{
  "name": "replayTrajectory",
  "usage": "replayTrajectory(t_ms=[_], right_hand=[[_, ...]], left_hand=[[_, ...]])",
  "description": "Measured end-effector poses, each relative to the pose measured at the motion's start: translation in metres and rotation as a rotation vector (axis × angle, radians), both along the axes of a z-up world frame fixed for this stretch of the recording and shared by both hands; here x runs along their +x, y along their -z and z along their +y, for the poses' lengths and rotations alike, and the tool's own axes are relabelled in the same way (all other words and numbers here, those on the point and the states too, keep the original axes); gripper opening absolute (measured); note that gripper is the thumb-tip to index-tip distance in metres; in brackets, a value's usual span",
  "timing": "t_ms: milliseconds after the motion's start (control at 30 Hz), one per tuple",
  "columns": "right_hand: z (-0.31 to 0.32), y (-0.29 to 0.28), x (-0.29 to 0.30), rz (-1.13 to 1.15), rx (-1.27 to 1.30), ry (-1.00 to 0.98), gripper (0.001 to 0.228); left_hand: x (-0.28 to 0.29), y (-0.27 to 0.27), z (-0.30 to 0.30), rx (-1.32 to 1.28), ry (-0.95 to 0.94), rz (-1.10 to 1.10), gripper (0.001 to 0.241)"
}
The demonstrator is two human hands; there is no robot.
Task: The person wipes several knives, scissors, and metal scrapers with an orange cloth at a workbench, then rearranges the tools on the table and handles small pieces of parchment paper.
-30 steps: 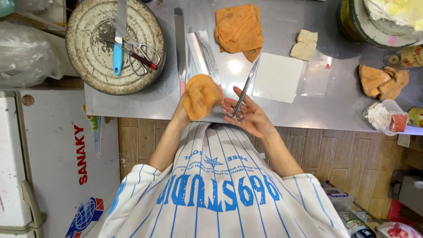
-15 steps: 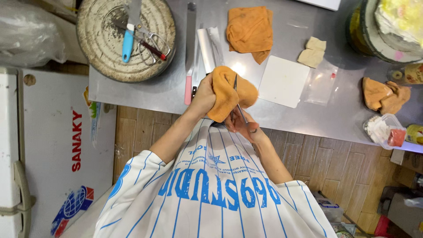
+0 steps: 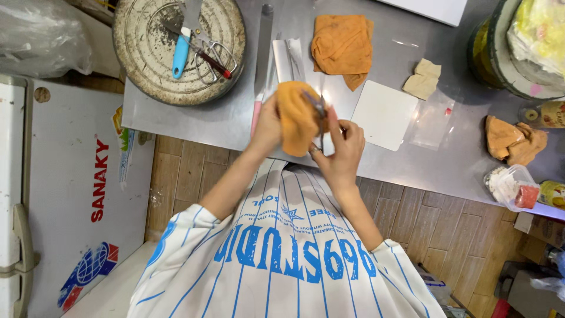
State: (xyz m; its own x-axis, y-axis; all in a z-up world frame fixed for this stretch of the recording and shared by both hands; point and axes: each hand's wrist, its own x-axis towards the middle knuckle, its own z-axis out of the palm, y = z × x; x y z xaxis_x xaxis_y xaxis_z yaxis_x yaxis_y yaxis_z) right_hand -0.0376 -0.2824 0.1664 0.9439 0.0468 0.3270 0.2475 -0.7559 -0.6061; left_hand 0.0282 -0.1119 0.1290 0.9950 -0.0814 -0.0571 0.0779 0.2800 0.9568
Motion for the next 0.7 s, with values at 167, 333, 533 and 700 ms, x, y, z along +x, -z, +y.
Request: replayTrajectory(t_ms=[167, 333, 533, 700], right_hand=[[0.015, 0.005, 0.000, -0.020, -0.257, 0.081, 0.084], [-0.006, 0.028, -0.009, -0.085, -0.389, 0.050, 0.076], [-0.053, 0.025, -0.017, 0.034, -0.375, 0.194, 0.079], [-0.042, 0.022, -0.011, 0.008, -0.221, 0.182, 0.086]], left_hand=[[0.004, 0.013, -0.006, 0.028, -0.052, -0.024, 0.030], [0.015, 0.026, 0.010, -0.115, -0.014, 0.038, 0.036], [0.033, 0.012, 0.066, -0.034, -0.205, 0.025, 0.028], [0.022, 0.019, 0.037, -0.149, -0.106, 0.127, 0.029]])
